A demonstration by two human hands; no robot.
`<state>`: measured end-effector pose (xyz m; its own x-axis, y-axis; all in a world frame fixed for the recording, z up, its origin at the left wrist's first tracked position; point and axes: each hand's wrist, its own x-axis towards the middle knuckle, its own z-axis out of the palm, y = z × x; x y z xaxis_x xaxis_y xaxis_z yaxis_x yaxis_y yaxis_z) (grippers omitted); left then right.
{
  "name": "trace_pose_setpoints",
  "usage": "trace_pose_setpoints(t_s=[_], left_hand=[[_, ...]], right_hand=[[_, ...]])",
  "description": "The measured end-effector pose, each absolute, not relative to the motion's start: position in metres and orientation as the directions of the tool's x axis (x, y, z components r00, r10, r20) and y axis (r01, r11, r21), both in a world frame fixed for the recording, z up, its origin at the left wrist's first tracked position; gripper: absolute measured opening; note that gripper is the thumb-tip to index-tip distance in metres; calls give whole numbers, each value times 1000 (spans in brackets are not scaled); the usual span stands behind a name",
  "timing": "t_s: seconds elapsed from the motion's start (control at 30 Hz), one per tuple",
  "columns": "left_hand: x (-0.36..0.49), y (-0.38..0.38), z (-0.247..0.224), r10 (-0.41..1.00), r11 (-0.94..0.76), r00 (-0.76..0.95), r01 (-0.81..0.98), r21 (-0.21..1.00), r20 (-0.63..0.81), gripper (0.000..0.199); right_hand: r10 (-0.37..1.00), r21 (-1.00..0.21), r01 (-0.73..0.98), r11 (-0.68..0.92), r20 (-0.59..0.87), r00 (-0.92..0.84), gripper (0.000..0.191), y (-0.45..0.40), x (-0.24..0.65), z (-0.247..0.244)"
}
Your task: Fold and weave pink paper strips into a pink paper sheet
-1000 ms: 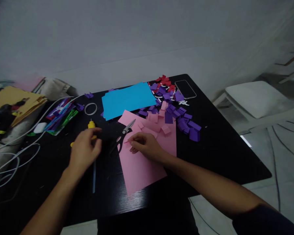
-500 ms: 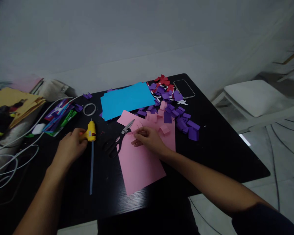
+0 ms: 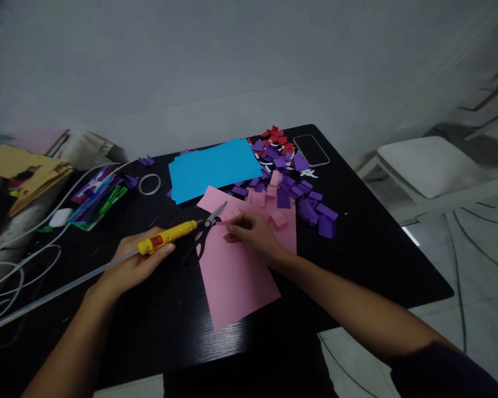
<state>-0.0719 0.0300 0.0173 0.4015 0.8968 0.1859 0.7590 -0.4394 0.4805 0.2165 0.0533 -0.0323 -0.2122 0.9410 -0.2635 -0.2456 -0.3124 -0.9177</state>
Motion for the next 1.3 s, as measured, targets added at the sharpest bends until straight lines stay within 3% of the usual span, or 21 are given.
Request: trace_pose_setpoints(t_s=[0.33, 1.0, 1.3], left_hand=[[-60, 30, 17, 792, -596, 544, 592, 542, 277, 24], [-58, 30, 13, 797, -588, 558, 634, 503, 229, 26], [-55, 30, 17, 809, -576, 541, 647, 499, 231, 27]], right_hand=[[932, -902, -285, -323, -252, -260, 27, 49, 214, -37], [921, -902, -273, -334, -251, -299, 35, 46, 212, -30], [927, -911, -256, -322, -248, -282, 30, 47, 213, -31]])
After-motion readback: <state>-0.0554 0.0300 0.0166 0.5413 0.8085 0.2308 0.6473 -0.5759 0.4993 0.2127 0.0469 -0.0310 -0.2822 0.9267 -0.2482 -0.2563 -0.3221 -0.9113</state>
